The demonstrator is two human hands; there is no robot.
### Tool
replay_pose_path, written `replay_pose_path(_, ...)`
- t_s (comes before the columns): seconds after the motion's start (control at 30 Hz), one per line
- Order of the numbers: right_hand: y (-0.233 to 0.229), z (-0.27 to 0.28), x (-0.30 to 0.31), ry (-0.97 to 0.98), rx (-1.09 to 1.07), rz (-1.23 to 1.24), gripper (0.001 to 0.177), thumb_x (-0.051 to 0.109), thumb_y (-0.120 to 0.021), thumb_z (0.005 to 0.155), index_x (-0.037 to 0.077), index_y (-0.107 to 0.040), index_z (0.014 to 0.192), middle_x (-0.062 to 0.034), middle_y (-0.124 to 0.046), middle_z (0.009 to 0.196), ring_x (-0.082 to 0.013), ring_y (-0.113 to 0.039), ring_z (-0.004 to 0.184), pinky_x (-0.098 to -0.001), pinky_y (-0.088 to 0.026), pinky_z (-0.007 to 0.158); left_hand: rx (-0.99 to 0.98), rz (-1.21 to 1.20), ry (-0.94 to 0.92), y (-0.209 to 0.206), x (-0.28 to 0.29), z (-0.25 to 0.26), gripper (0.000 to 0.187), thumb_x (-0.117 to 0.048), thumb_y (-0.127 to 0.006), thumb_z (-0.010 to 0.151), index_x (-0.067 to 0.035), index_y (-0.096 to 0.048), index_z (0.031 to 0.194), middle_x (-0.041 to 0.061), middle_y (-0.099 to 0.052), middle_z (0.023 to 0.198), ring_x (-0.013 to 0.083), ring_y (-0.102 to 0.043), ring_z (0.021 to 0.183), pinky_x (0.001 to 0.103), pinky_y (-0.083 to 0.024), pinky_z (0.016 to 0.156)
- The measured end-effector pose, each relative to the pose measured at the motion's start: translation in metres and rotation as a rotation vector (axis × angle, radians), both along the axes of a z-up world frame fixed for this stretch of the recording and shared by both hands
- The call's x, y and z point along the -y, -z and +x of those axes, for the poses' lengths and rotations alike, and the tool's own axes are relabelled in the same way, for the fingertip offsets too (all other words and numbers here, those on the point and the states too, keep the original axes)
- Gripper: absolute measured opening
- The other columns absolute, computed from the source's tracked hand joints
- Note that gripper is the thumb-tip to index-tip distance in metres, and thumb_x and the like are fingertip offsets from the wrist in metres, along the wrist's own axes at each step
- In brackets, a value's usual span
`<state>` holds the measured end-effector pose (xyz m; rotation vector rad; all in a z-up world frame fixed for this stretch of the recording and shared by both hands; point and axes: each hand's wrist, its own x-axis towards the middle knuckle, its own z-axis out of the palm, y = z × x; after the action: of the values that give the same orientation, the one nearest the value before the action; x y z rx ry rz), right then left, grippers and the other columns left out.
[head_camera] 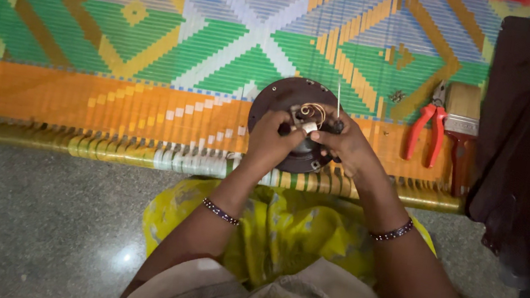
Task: The person uses a screwdriver to remove screws from a ceiling fan motor housing placed on a woven mat. They then use pliers to adjust internal components and wires within the motor assembly.
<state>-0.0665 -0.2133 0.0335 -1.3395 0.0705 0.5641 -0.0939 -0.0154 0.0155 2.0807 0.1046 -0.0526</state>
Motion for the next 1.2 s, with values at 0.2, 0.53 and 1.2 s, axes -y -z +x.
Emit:
replay_pose_path(0.2,0.003,0.0,0.004,-0.013,-0.02,-0.022,0.061,0.008,-0.08,0.083,0.005,-0.058,0.14,-0.0011,-0.067,0.104,-0.0037,-0.05,0.06,-0.0217,-0.047,0.053,-0.337,-0.61,-0.065,0.01,0.003,0.011,0.042,-0.033,-0.075,0.085,-0.001,-0.07,0.11,0.009,-0.074,0.1,0.0159,-0.066,0.089,0.032,-0.052,0.077)
replay_pose_path(0.53,0.0,-0.005,-0.01,0.027,-0.043,-0.029,0.062,0.013,-0.079,0.084,0.008,-0.054,0.14,-0.0011,-0.07,0.104,-0.0077,-0.062,0.075,-0.0254,-0.047,0.053,-0.422,-0.51,-0.088,-0.008,0.006,0.012,0.041,-0.036,-0.078,0.085,0.001,-0.071,0.102,0.007,-0.071,0.084,0.0128,-0.064,0.065,0.027,-0.051,0.054)
replay_pose_path(1.2,-0.001,0.012,-0.001,-0.026,-0.075,-0.268,0.075,0.009,-0.074,0.086,0.018,-0.045,0.155,0.0027,-0.069,0.119,-0.0091,-0.061,0.08,-0.024,-0.048,0.06,-0.538,-0.581,0.031,-0.003,-0.007,0.023,0.034,-0.026,-0.072,0.092,-0.001,-0.063,0.112,0.012,-0.073,0.092,0.0161,-0.072,0.074,0.028,-0.061,0.064)
